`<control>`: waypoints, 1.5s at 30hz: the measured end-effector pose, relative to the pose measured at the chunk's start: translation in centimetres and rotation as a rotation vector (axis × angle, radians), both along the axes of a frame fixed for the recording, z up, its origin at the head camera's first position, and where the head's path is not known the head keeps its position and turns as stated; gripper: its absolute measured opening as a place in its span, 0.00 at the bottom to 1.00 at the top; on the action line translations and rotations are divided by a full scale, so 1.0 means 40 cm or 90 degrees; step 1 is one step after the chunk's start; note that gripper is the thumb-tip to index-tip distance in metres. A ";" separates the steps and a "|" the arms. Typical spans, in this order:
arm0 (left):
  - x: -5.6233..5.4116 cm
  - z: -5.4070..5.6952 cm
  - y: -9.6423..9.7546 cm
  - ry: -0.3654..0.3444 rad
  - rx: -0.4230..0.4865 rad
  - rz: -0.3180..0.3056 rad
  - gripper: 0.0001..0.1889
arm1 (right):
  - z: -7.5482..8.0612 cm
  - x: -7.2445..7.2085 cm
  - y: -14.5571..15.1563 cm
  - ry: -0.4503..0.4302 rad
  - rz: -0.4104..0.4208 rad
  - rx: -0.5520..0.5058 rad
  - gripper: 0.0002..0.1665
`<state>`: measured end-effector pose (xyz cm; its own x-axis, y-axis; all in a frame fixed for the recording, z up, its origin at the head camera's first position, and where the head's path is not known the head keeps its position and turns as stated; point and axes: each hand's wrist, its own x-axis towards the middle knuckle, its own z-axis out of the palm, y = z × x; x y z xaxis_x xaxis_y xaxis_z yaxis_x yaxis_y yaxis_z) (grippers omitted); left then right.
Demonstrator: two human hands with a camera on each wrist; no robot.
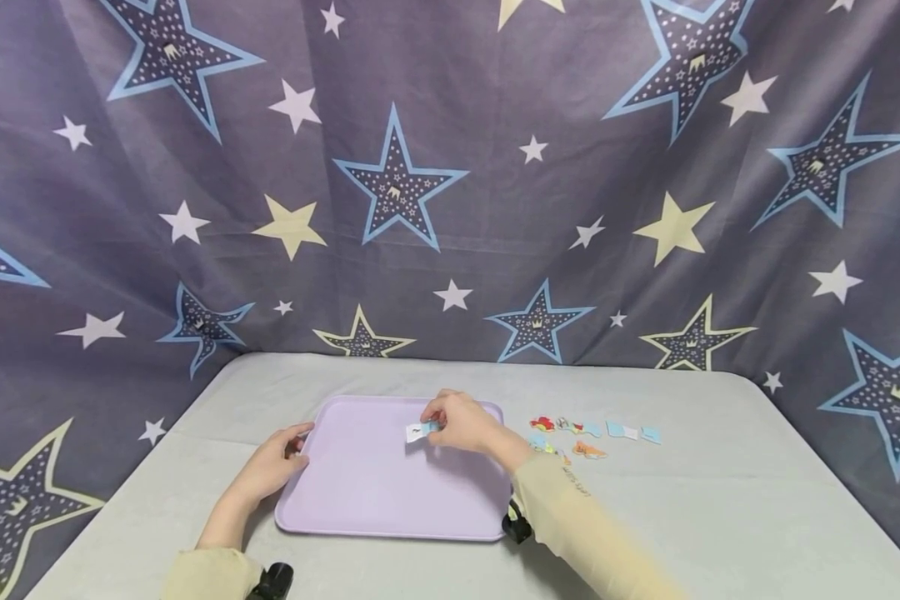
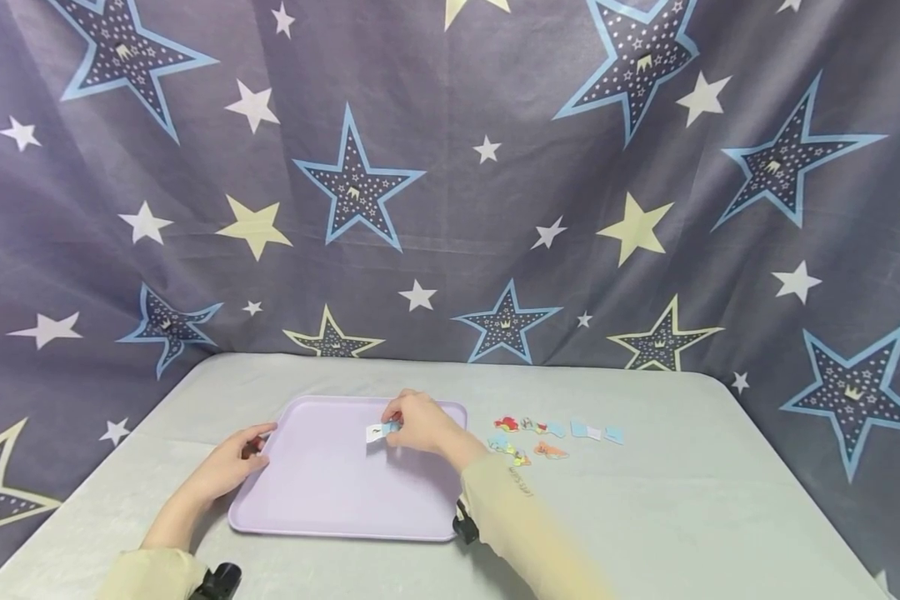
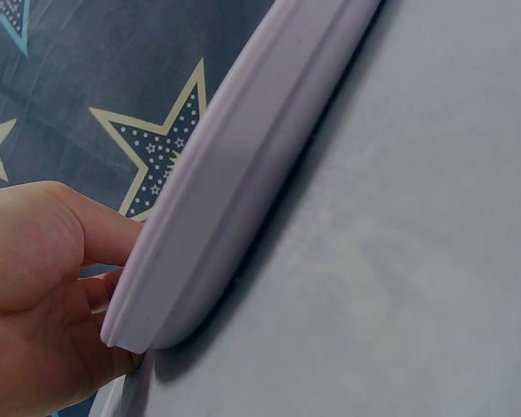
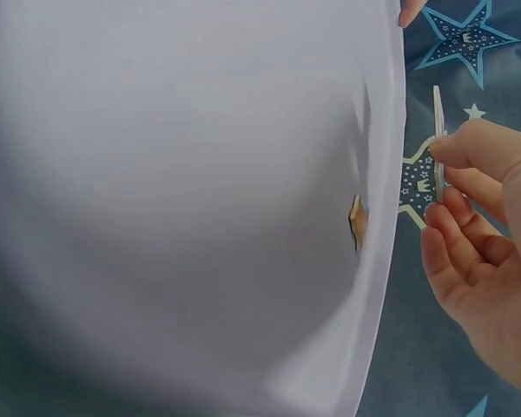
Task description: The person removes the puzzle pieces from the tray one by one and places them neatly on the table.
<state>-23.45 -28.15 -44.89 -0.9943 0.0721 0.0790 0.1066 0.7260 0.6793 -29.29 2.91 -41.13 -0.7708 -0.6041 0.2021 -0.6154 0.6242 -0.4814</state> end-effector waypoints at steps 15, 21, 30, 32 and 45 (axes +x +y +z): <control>-0.001 -0.005 0.002 -0.018 -0.016 0.019 0.27 | -0.012 0.019 0.096 0.039 -0.026 -0.039 0.14; -0.002 -0.003 0.001 -0.019 -0.014 0.020 0.27 | -0.022 0.021 0.139 0.042 -0.054 -0.046 0.14; 0.000 -0.003 0.002 -0.014 -0.014 0.014 0.27 | -0.026 0.038 0.201 0.043 -0.083 -0.058 0.14; -0.001 -0.002 0.001 -0.014 -0.013 0.015 0.27 | -0.028 0.039 0.215 0.050 -0.085 -0.052 0.14; 0.000 0.003 0.004 -0.005 -0.007 0.008 0.27 | -0.035 0.062 0.317 0.067 -0.110 -0.063 0.12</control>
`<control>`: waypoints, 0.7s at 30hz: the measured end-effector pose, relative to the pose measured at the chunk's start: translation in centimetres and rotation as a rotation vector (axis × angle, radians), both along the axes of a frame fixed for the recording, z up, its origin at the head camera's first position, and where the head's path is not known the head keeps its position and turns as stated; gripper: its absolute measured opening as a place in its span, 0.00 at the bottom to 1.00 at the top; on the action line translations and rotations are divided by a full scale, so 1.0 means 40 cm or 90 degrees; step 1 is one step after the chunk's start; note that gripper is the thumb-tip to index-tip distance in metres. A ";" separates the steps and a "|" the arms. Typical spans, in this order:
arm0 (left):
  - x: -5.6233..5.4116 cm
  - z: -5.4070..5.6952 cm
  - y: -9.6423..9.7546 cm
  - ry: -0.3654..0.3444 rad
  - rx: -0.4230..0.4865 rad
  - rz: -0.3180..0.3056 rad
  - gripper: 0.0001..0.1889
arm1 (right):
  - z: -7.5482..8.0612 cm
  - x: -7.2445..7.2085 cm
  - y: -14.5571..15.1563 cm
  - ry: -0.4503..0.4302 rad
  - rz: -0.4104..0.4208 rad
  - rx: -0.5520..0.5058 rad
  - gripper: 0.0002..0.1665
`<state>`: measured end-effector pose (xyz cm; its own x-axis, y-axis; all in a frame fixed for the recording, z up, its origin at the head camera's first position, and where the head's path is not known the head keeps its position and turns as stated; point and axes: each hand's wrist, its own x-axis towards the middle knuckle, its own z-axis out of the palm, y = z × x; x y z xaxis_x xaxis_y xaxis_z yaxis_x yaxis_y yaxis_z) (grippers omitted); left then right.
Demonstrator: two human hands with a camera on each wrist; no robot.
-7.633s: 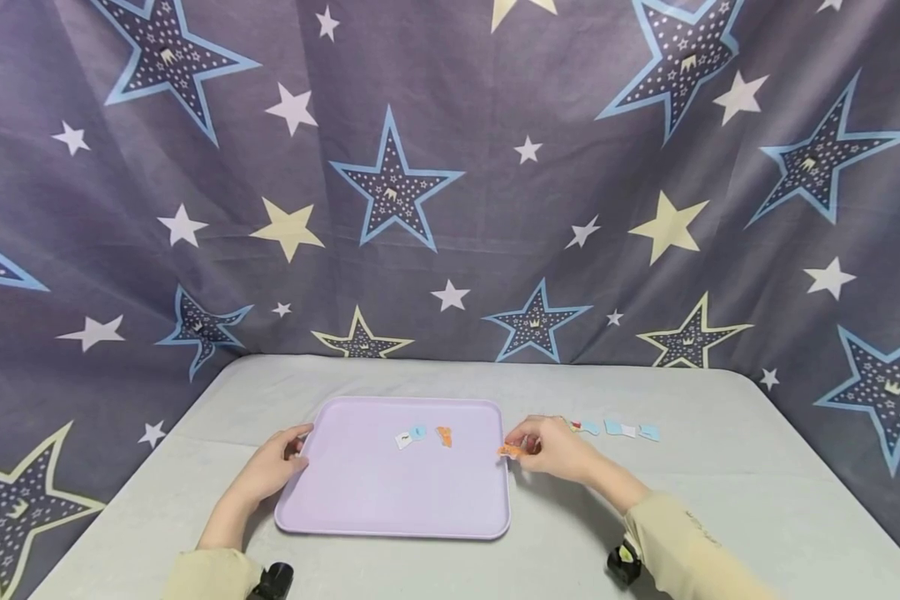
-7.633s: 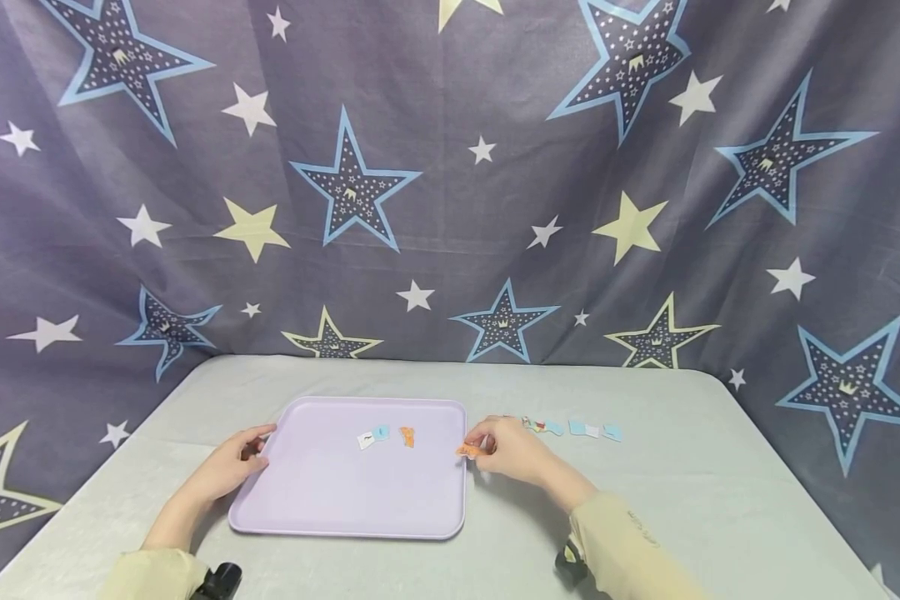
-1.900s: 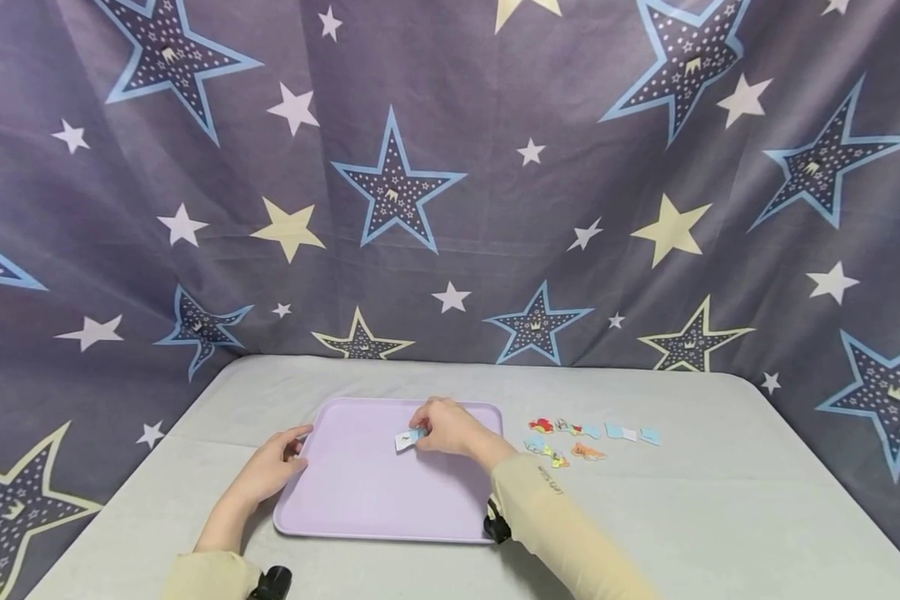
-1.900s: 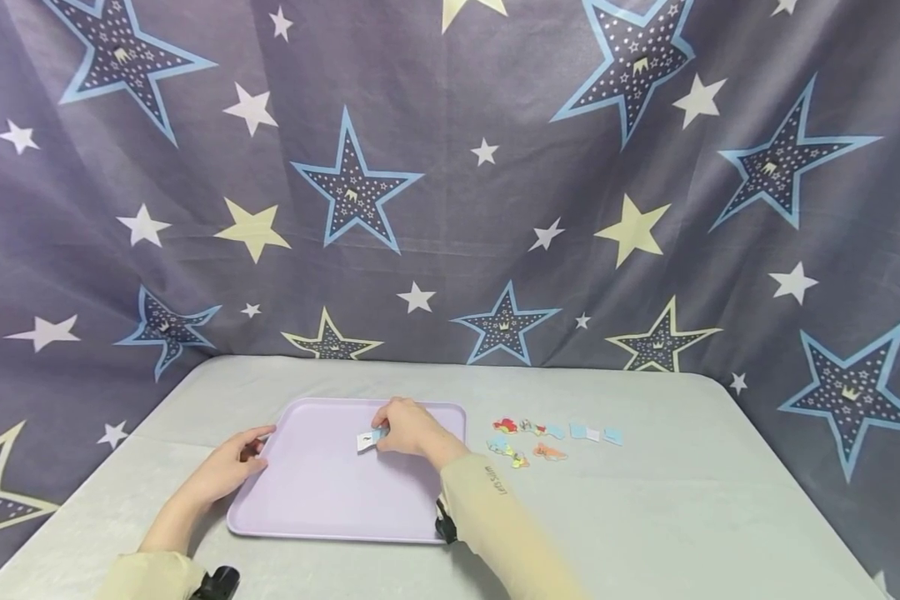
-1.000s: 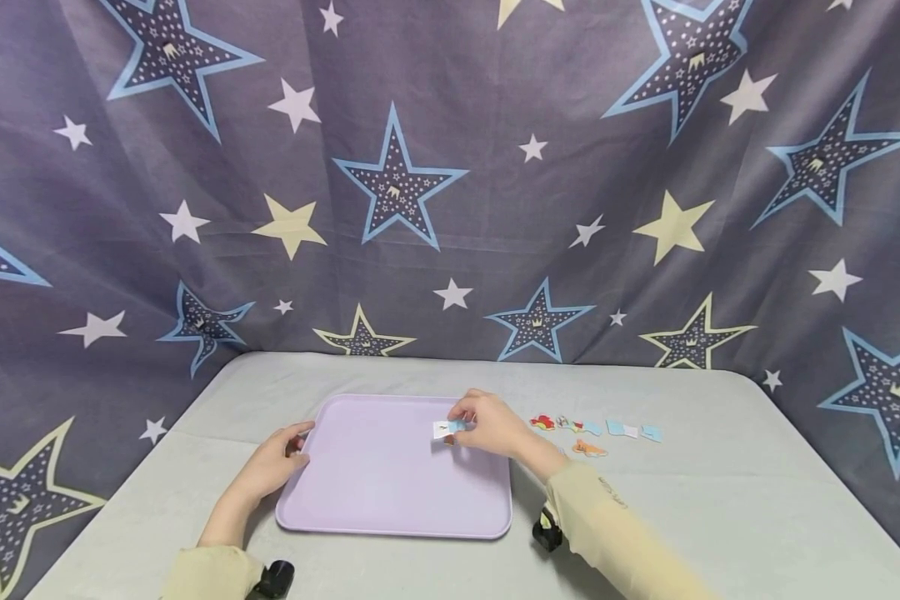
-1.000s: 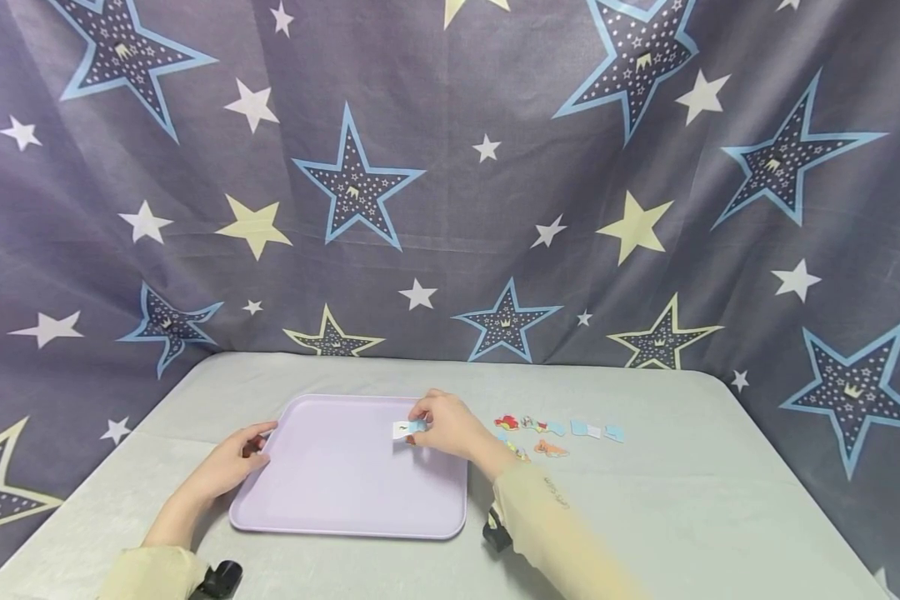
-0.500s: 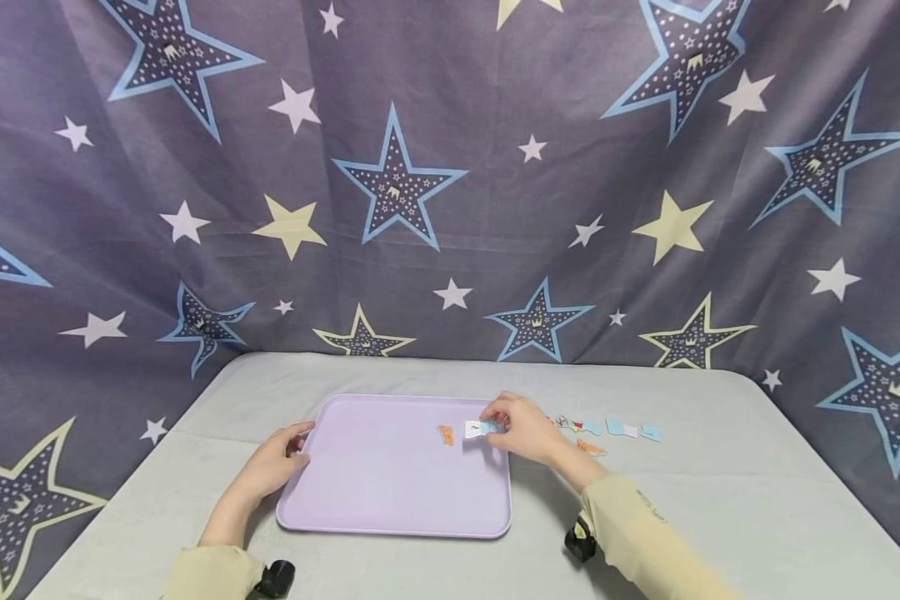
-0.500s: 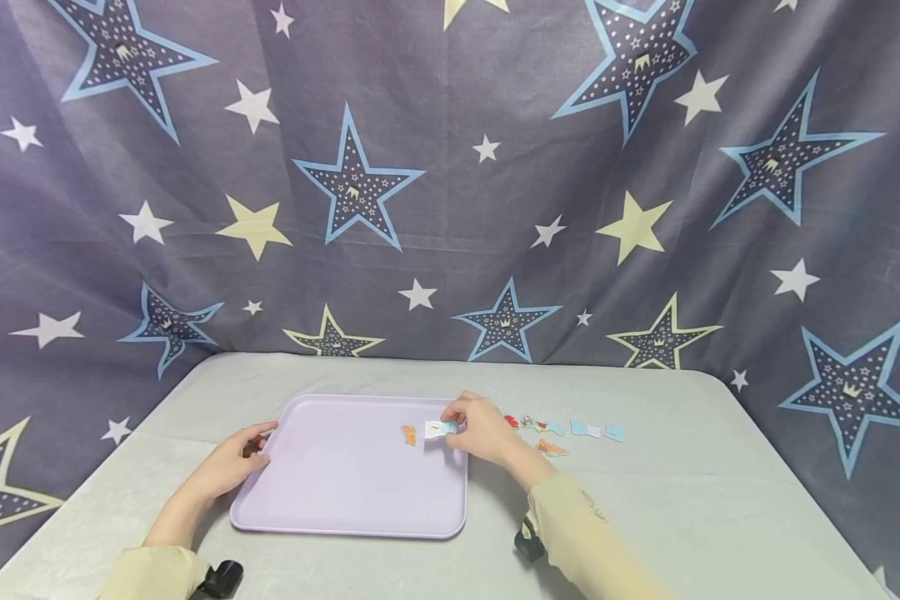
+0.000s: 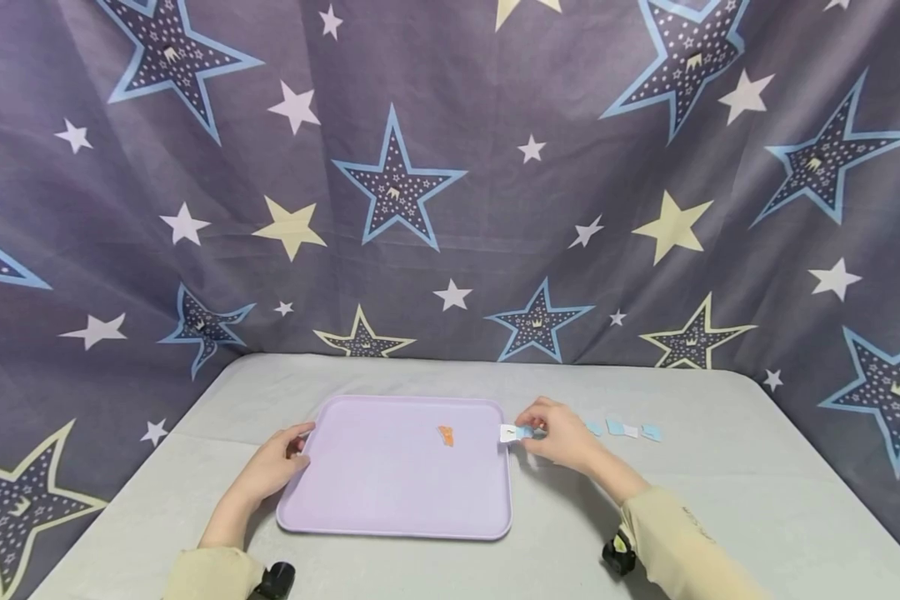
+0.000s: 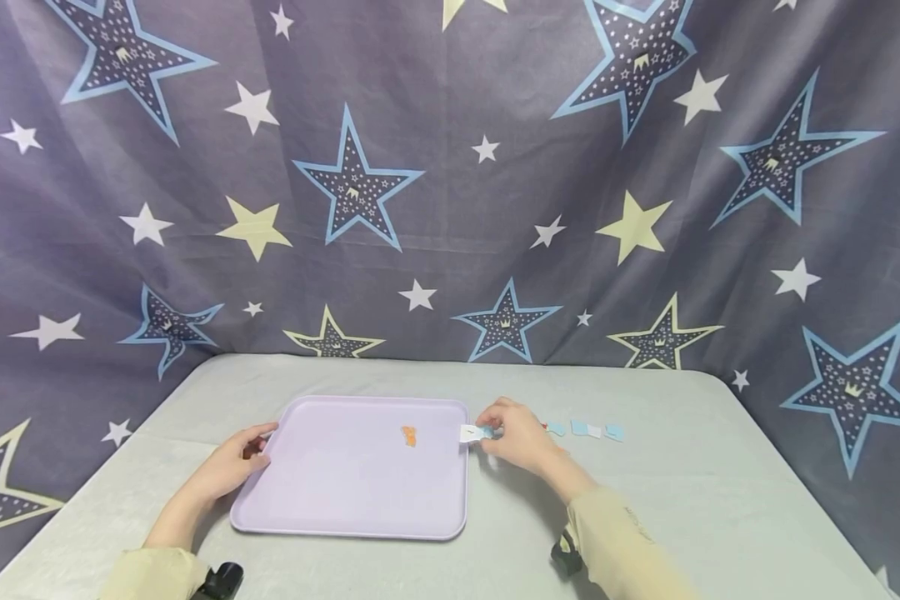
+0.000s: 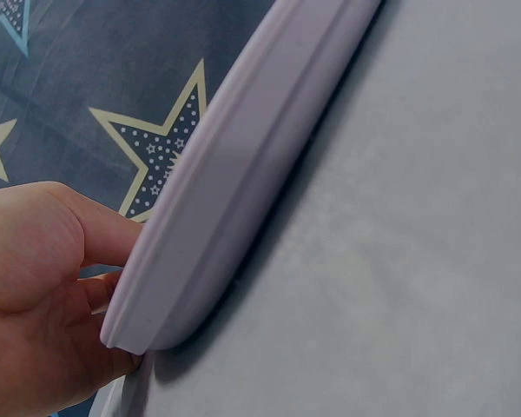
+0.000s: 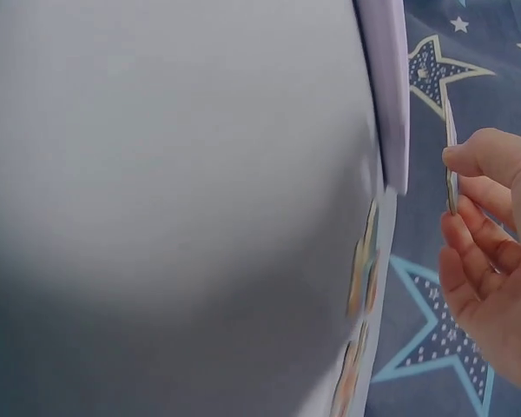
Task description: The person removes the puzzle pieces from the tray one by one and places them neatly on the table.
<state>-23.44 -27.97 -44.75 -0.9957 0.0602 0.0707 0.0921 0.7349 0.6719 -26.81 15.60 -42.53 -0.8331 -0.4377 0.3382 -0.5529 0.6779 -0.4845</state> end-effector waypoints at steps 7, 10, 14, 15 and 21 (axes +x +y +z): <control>0.002 0.001 0.000 -0.002 0.001 0.000 0.27 | -0.019 0.017 0.064 -0.015 -0.014 -0.017 0.13; 0.001 0.002 0.000 -0.004 0.002 0.000 0.27 | -0.023 0.023 0.091 -0.023 -0.020 -0.024 0.13; 0.001 0.001 -0.001 -0.005 0.004 0.000 0.27 | -0.019 0.029 0.120 -0.027 -0.031 -0.021 0.14; 0.001 0.002 -0.001 -0.004 0.004 -0.001 0.27 | -0.019 0.030 0.127 -0.024 -0.034 -0.017 0.14; 0.004 0.005 0.002 -0.002 0.009 -0.007 0.27 | -0.020 0.034 0.167 -0.013 -0.053 0.014 0.14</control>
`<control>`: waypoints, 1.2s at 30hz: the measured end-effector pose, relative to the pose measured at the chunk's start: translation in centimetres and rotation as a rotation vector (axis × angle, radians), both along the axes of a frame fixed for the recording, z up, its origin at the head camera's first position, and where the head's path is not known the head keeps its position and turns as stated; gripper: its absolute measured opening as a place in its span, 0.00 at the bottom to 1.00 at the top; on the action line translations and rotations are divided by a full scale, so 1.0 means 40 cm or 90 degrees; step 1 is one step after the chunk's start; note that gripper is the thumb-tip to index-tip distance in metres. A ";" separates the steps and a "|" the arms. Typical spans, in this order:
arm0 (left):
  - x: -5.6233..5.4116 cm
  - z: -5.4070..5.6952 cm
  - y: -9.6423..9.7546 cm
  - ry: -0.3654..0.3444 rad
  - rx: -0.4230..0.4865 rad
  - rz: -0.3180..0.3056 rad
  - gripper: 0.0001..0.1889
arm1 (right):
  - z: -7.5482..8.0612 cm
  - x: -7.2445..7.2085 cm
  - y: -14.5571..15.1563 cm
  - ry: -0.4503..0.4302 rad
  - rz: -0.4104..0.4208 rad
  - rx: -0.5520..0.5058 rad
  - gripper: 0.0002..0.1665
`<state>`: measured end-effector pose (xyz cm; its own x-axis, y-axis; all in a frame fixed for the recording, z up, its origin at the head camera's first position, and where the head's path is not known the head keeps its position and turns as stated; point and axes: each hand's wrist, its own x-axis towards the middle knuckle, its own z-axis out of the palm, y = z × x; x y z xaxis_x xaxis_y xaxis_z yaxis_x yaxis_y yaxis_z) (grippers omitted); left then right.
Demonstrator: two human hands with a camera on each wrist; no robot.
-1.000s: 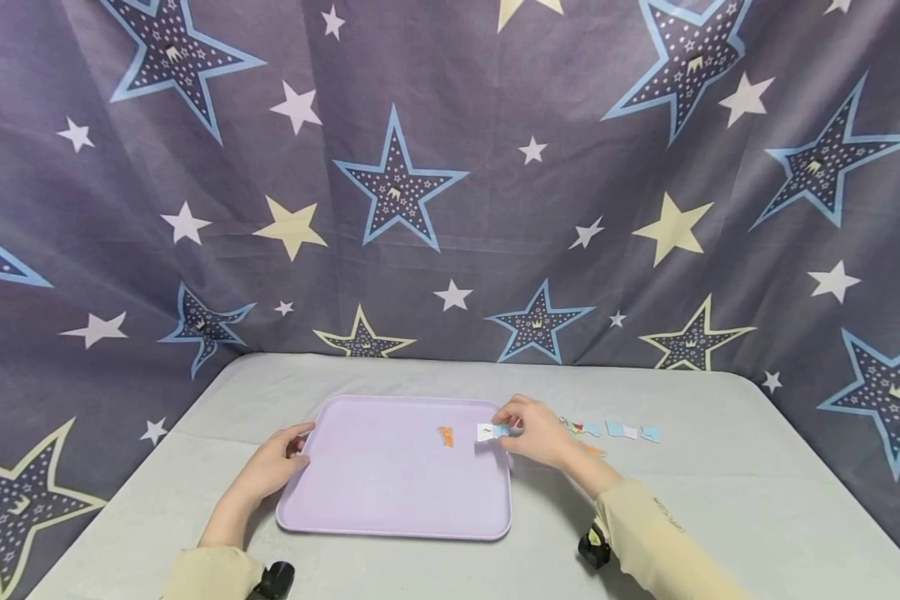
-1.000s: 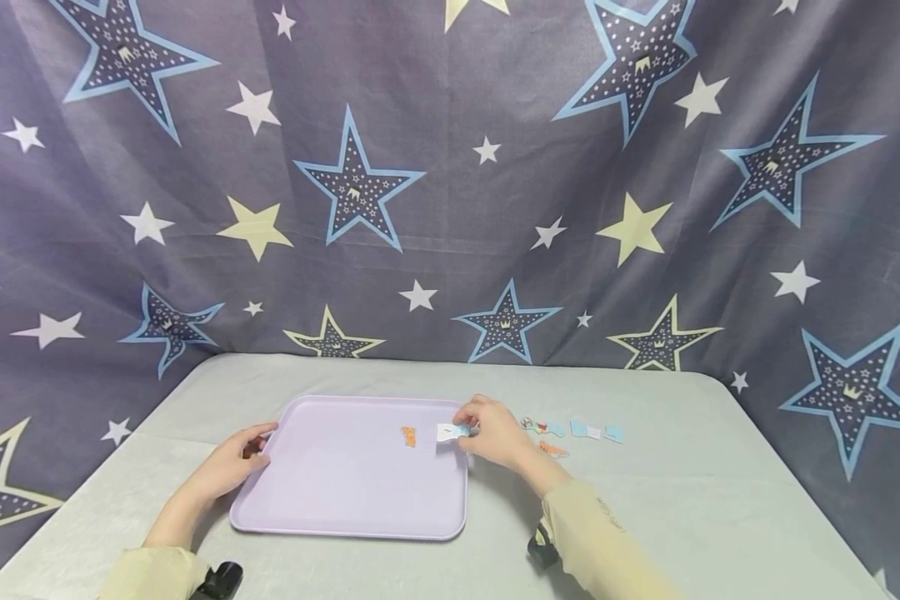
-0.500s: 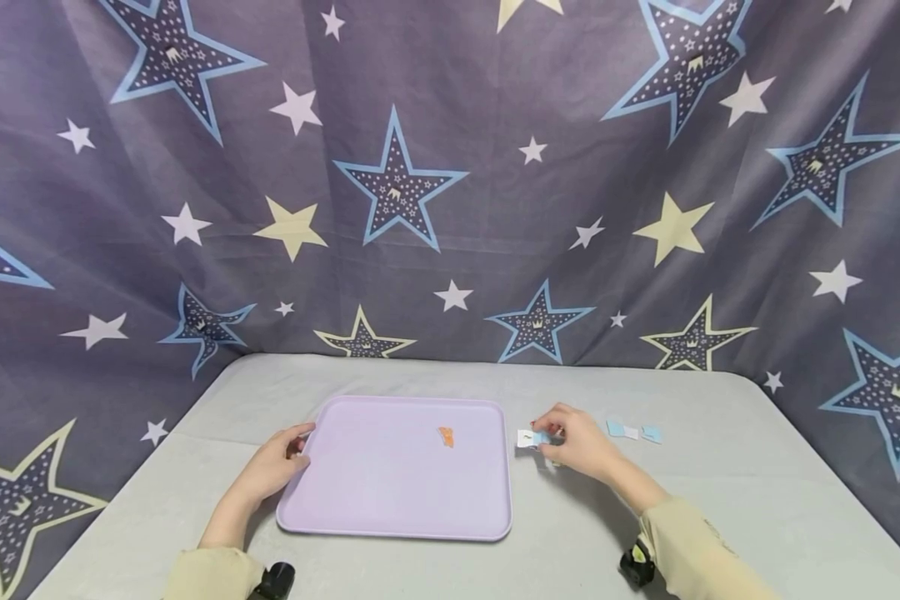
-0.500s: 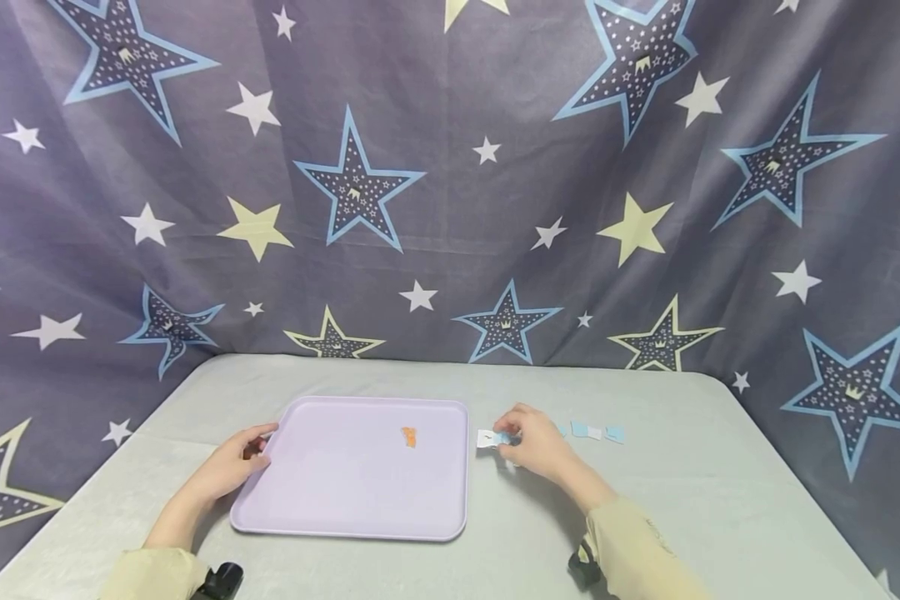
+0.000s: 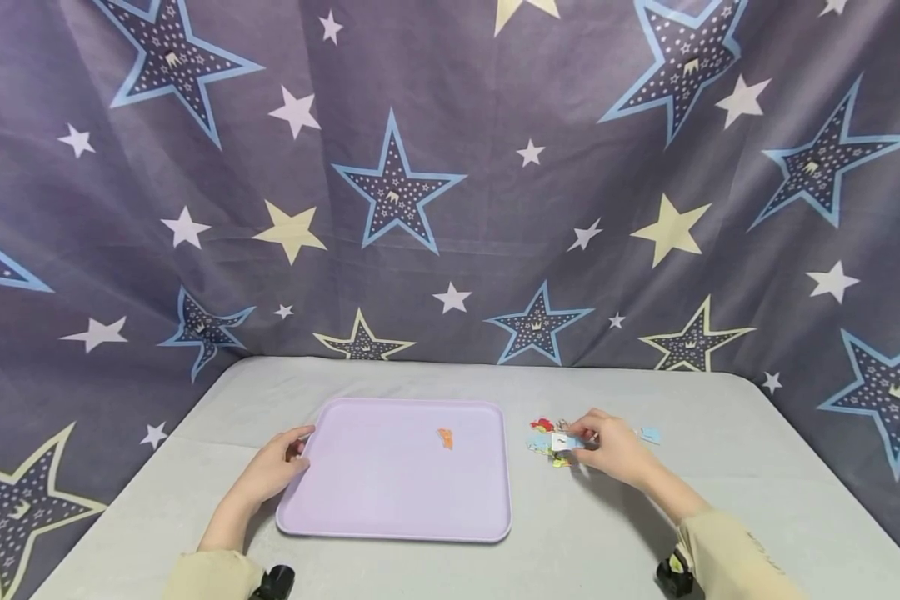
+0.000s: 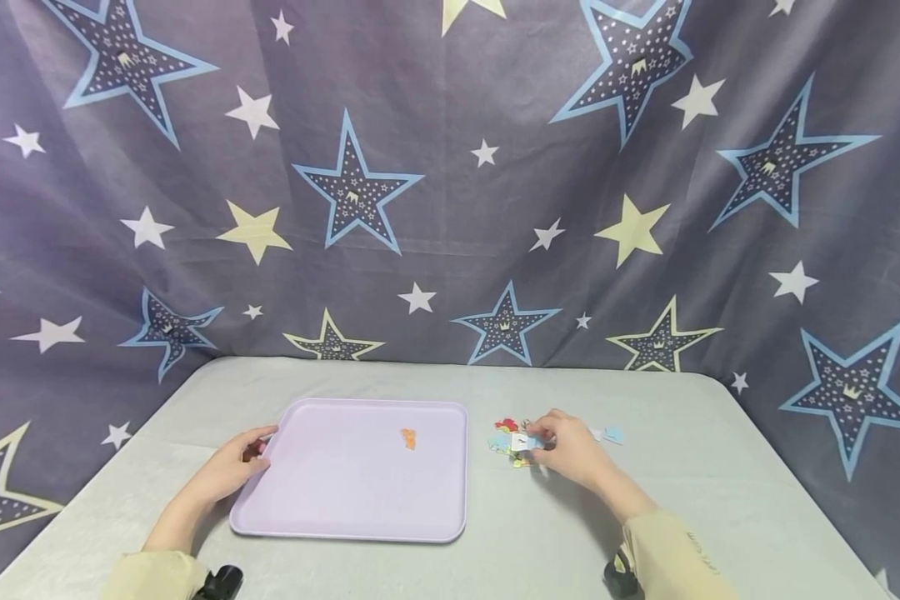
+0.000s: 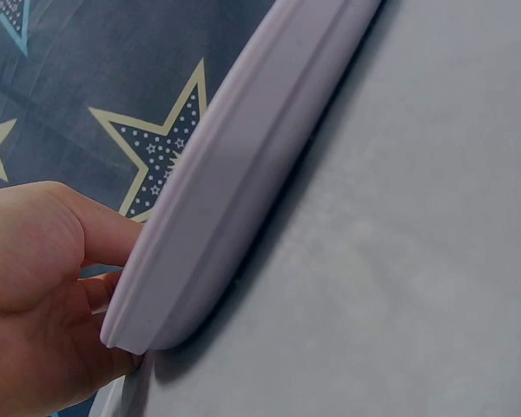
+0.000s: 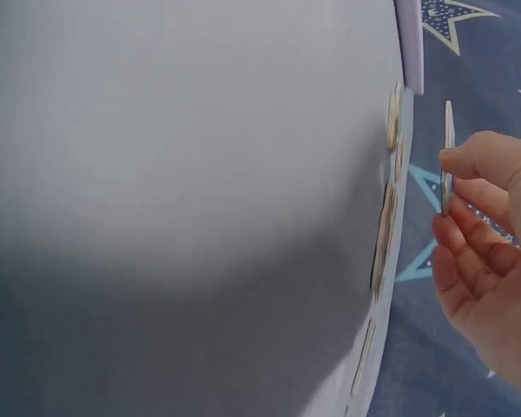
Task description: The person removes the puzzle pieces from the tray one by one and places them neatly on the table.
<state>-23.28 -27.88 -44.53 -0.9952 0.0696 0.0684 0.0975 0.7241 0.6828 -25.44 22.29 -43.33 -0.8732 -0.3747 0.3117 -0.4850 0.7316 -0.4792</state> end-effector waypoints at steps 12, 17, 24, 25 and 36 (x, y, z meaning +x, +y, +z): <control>-0.002 -0.002 0.000 0.004 0.003 0.000 0.27 | 0.008 0.016 0.085 0.025 -0.024 0.019 0.12; -0.001 -0.003 -0.002 0.010 -0.001 -0.001 0.27 | 0.009 0.022 0.115 0.045 -0.036 0.038 0.12; -0.002 -0.003 0.000 0.003 -0.005 0.005 0.27 | 0.007 0.029 0.147 0.008 -0.056 0.087 0.11; -0.002 -0.004 0.000 0.003 -0.005 0.006 0.27 | 0.007 0.029 0.151 0.003 -0.057 0.090 0.11; -0.007 -0.010 -0.004 0.006 -0.006 0.008 0.27 | -0.001 0.033 0.188 -0.009 -0.069 0.125 0.10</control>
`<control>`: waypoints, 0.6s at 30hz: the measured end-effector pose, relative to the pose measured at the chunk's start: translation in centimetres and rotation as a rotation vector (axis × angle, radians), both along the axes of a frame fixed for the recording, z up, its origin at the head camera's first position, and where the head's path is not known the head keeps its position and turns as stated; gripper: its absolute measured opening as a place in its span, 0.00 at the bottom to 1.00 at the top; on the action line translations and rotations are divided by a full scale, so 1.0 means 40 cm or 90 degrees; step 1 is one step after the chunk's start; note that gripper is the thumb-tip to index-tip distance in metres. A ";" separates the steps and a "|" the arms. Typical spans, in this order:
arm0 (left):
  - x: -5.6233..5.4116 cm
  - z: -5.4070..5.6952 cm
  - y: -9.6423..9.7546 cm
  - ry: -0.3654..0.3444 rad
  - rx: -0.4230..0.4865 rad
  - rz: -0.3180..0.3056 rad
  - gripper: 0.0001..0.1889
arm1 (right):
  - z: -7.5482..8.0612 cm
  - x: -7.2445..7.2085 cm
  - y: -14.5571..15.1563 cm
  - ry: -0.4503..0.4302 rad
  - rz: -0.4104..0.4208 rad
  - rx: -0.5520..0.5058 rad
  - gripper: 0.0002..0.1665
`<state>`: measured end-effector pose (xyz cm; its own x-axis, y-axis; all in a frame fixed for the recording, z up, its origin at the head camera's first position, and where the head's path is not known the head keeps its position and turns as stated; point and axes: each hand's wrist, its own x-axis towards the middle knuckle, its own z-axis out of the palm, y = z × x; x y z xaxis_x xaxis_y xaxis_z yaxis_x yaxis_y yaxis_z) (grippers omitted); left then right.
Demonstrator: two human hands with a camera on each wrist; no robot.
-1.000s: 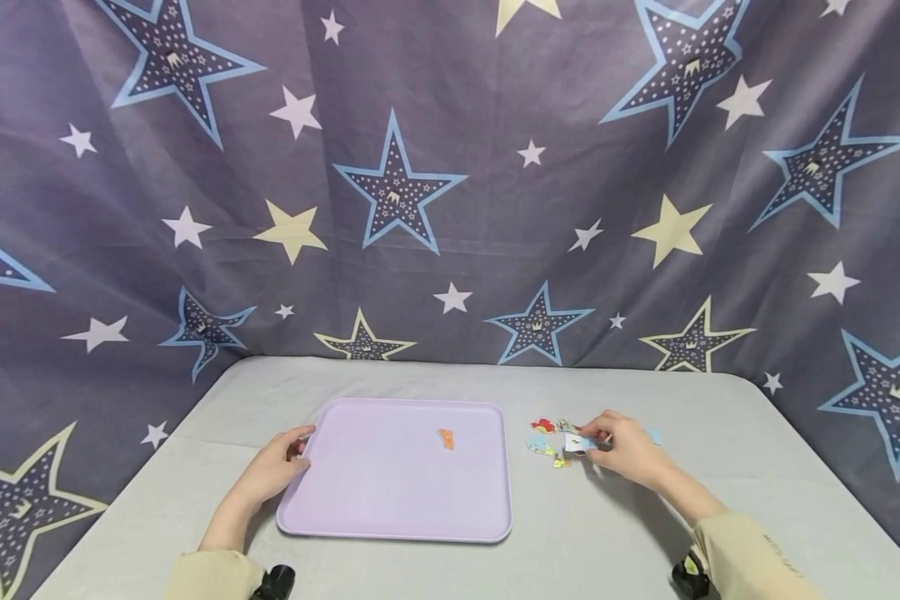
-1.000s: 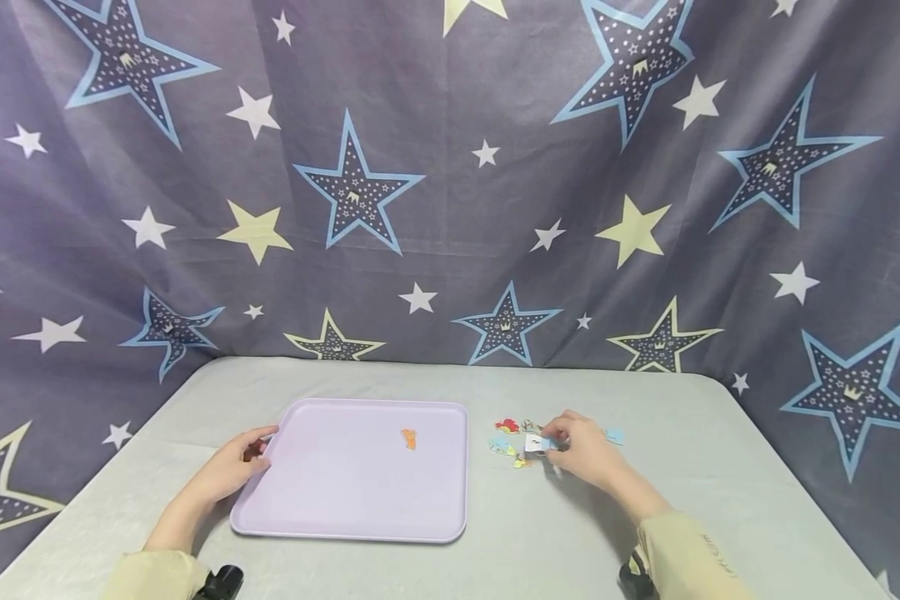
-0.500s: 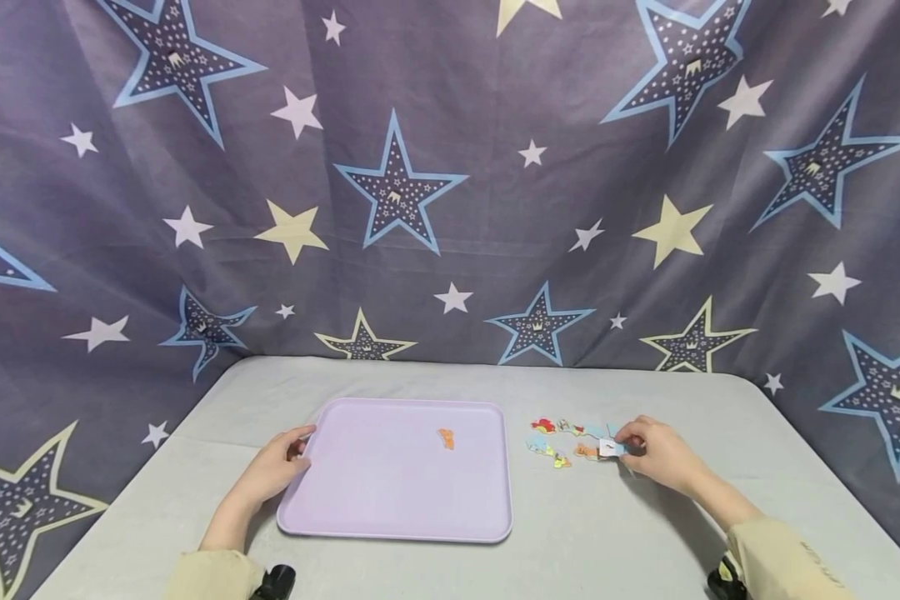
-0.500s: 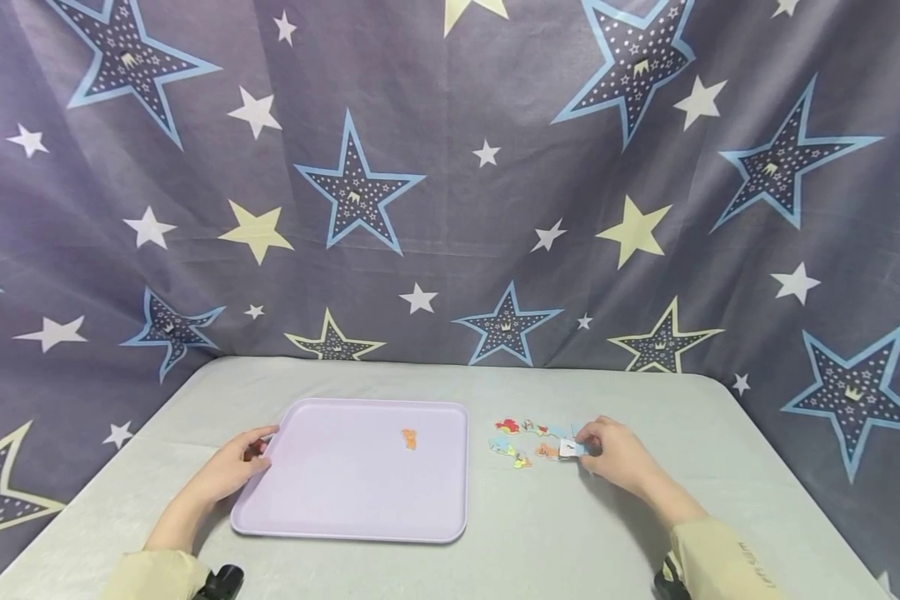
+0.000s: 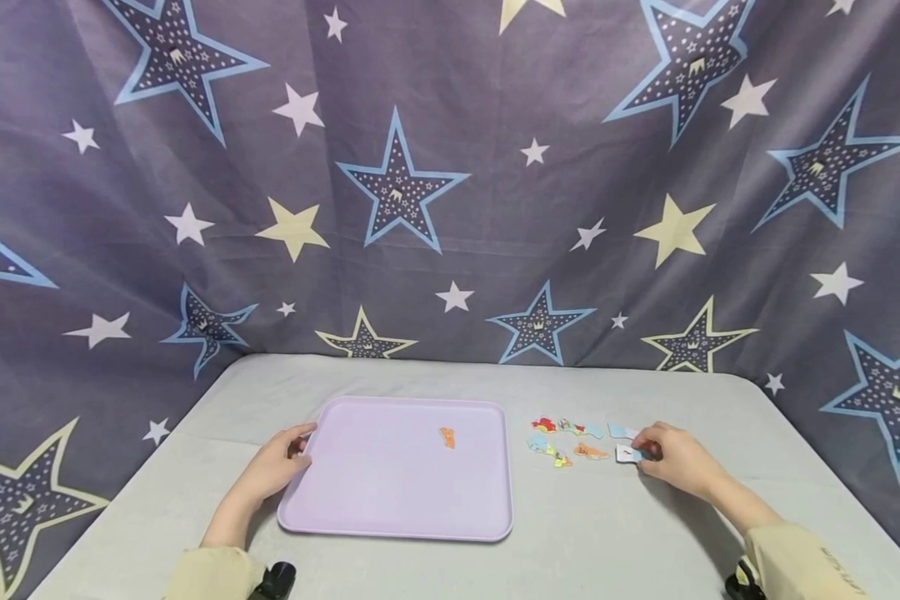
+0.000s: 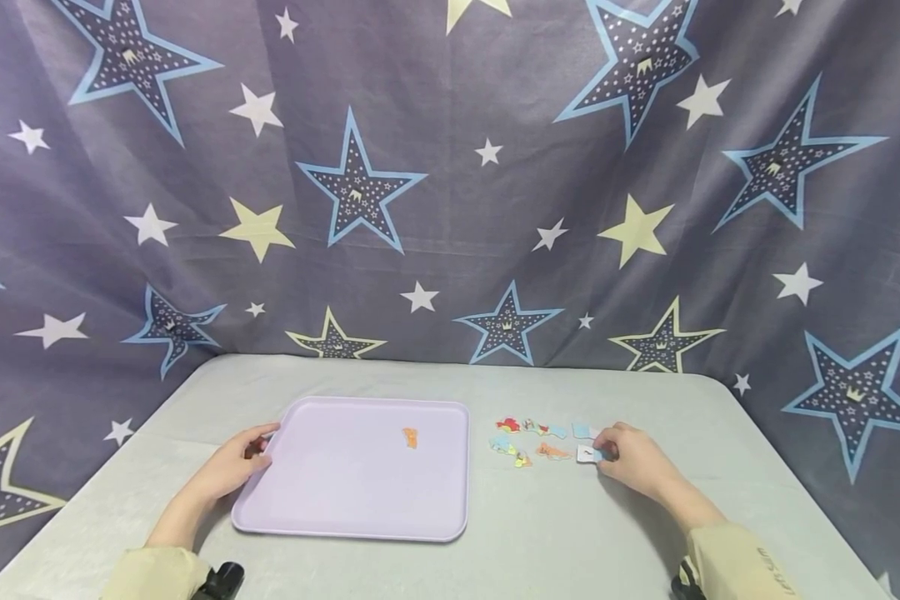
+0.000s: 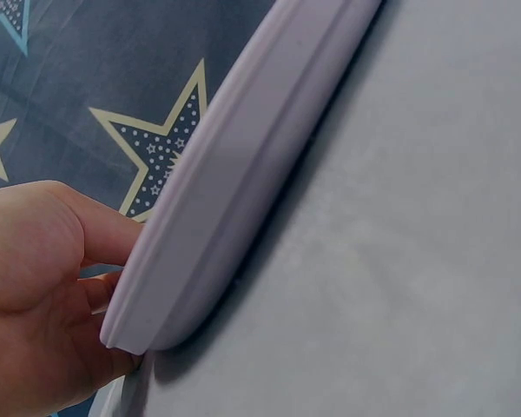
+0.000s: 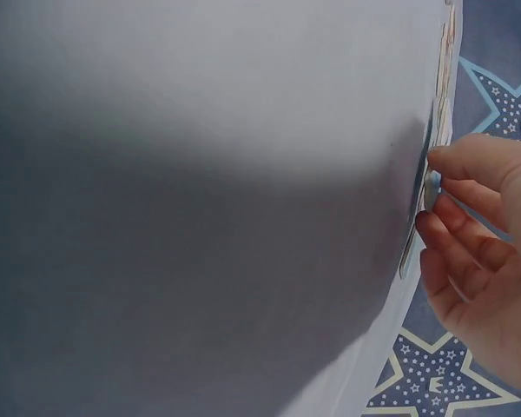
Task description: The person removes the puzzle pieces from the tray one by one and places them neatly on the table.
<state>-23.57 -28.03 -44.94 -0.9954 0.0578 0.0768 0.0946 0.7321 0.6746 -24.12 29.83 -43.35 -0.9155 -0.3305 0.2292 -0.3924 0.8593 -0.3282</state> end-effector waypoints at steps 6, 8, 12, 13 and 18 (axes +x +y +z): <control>0.004 0.002 -0.004 -0.002 0.001 0.002 0.27 | -0.003 -0.010 0.005 -0.006 -0.004 0.016 0.10; 0.004 0.002 -0.004 -0.001 0.000 0.003 0.27 | -0.004 -0.010 0.005 -0.006 -0.001 0.015 0.10; 0.003 0.002 -0.002 0.004 -0.002 0.001 0.27 | -0.007 -0.008 0.006 -0.004 -0.004 0.013 0.09; 0.003 0.002 -0.001 0.004 -0.003 0.001 0.27 | -0.007 -0.008 0.006 -0.002 -0.004 0.012 0.09; 0.004 0.000 0.001 0.008 -0.005 0.003 0.27 | -0.003 -0.008 0.002 -0.003 -0.006 0.004 0.11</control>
